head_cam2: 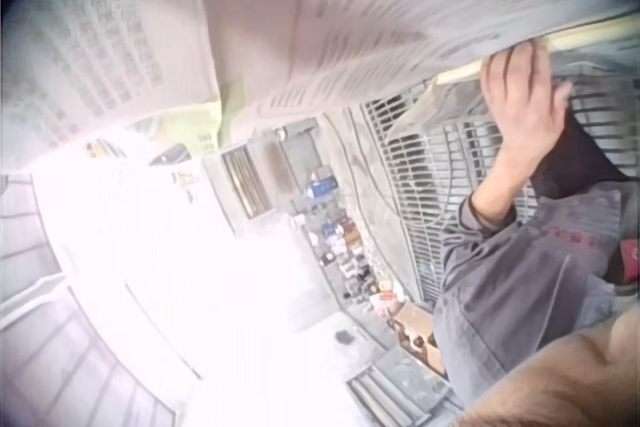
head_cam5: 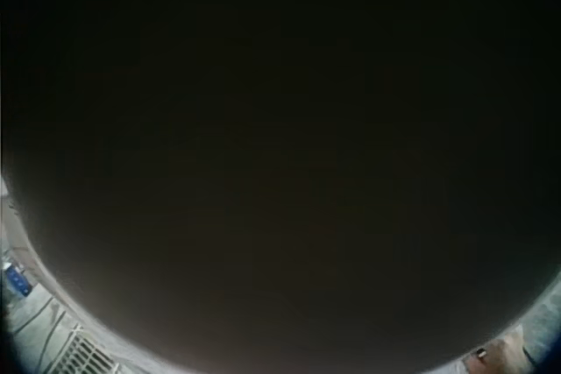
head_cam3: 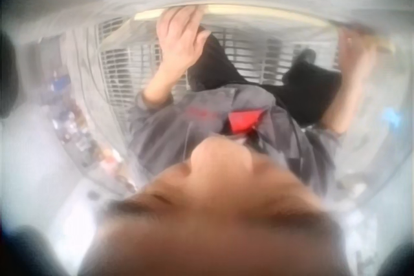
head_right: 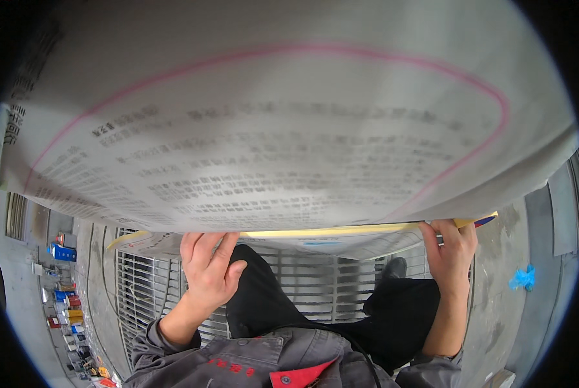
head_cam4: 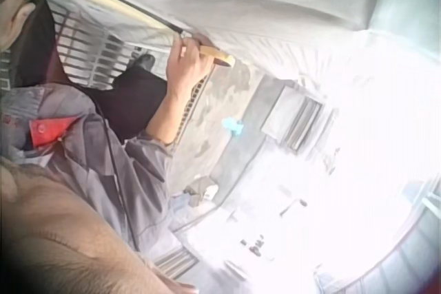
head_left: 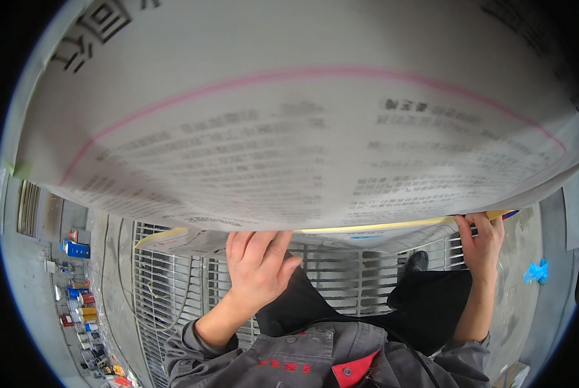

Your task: The person tapes newspaper sheets over the front bumper of a white car using masking tape. They smooth the paper and apply tape along the edges to secure the coverage.

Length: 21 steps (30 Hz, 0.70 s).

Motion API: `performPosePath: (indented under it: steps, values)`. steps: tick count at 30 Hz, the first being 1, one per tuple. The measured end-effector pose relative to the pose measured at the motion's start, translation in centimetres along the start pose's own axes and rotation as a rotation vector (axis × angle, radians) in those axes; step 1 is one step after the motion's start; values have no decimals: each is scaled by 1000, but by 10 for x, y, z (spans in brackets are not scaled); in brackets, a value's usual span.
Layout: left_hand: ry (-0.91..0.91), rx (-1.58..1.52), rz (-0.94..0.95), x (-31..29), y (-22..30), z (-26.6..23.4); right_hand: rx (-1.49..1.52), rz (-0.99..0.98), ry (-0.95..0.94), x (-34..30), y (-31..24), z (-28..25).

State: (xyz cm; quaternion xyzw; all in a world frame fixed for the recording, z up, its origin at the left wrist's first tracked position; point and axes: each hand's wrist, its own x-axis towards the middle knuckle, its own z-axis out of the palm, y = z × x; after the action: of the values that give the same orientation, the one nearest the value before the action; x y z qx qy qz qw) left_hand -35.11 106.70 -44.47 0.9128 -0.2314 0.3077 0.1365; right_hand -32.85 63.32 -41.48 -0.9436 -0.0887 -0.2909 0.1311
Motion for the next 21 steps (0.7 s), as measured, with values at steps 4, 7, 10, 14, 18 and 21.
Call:
performPosePath:
  steps: [4, 7, 10, 14, 18, 21]
  values:
    - [-2, -16, 6, 3, 1, 2, 18, -1, -7, 5, -5, -3]
    - [2, -22, 13, 4, 4, 4, 10, -6, -4, 5, -5, -2]
    - [-1, -29, 13, 6, 8, 4, 4, -25, 13, 8, -5, -2]
    - [-17, -50, 13, 9, 13, 8, 7, -16, 20, 6, -2, 0]
    - [-35, -63, 13, 10, 19, 12, -6, -11, 13, 6, 2, 2]
    - [-35, -70, 21, 13, 23, 14, -15, -26, 22, 6, 2, 1]
